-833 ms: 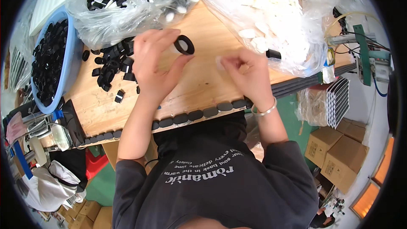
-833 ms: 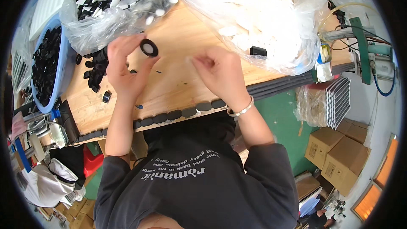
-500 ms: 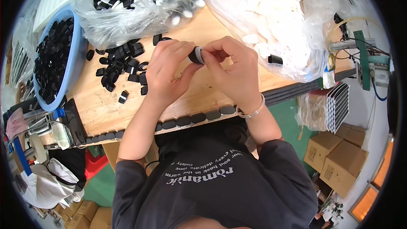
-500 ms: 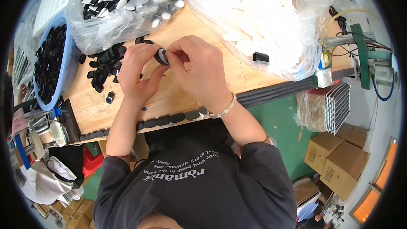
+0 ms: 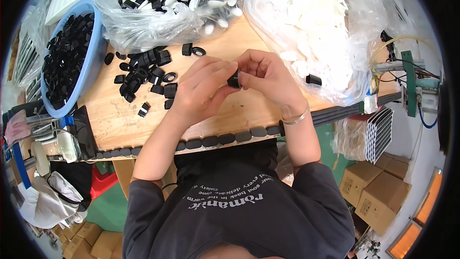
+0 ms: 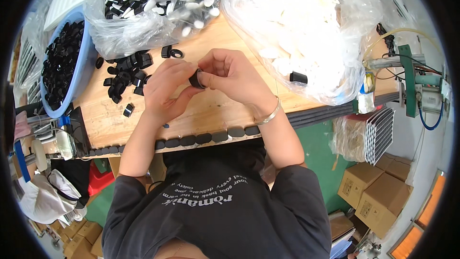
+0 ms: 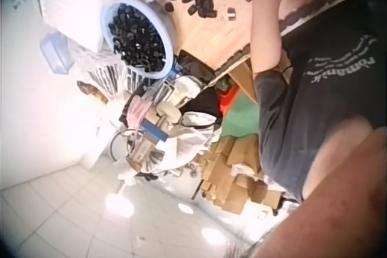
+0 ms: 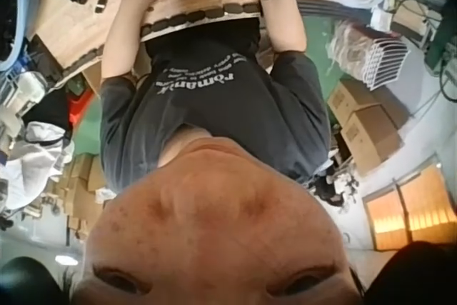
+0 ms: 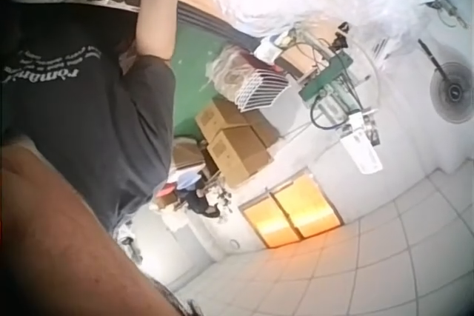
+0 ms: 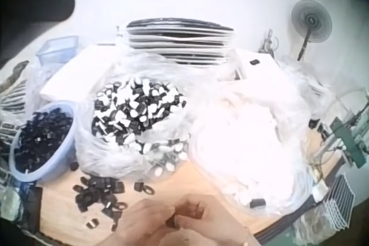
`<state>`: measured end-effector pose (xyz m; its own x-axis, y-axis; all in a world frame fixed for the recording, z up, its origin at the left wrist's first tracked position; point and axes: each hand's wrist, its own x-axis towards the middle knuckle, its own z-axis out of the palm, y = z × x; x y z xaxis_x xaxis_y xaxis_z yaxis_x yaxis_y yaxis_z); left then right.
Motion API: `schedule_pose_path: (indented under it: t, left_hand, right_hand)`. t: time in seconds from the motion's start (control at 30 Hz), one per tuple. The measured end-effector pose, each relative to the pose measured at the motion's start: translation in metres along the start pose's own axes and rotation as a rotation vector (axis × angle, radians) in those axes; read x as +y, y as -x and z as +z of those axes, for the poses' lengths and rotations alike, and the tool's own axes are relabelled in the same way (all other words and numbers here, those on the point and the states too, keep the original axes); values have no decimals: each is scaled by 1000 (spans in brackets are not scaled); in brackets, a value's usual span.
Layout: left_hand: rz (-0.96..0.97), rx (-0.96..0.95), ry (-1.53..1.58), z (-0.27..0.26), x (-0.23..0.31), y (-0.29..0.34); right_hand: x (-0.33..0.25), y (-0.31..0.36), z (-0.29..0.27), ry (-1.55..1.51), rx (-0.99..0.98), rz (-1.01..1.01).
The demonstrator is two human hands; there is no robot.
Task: Assembling small black and white plastic components at a workbench.
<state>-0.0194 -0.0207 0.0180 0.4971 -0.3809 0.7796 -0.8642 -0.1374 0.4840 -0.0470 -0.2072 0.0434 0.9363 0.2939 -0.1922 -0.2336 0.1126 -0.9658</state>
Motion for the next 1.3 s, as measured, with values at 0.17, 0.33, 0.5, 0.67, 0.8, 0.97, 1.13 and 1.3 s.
schedule_pose_path:
  t: [0.17,0.33,0.5,0.67,0.8,0.97,1.13,1.3]
  left_hand:
    - [-39,-36,6,3,1,1]
    - [-90,-2,-13,5,-1,-1]
    - [-206,-41,-50,3,-7,-1]
    - [-474,72,54,3,-6,0]
    - [-807,55,476,-6,-15,6]
    - [-824,36,473,-11,-18,7]
    - [-793,128,529,-15,-22,3]
    - [-596,-31,-48,-15,-32,1]
  right_hand:
    - [9,-1,4,-59,20,-27]
    - [7,-9,-1,-70,19,9]
    - [7,-8,6,42,117,-105]
    - [10,-13,1,218,242,-289]
    - [4,-13,-2,39,218,-222]
    - [-3,-11,-1,103,173,-178]
    - [-61,-30,-3,532,44,-133]
    - [-131,-103,-1,780,343,-829]
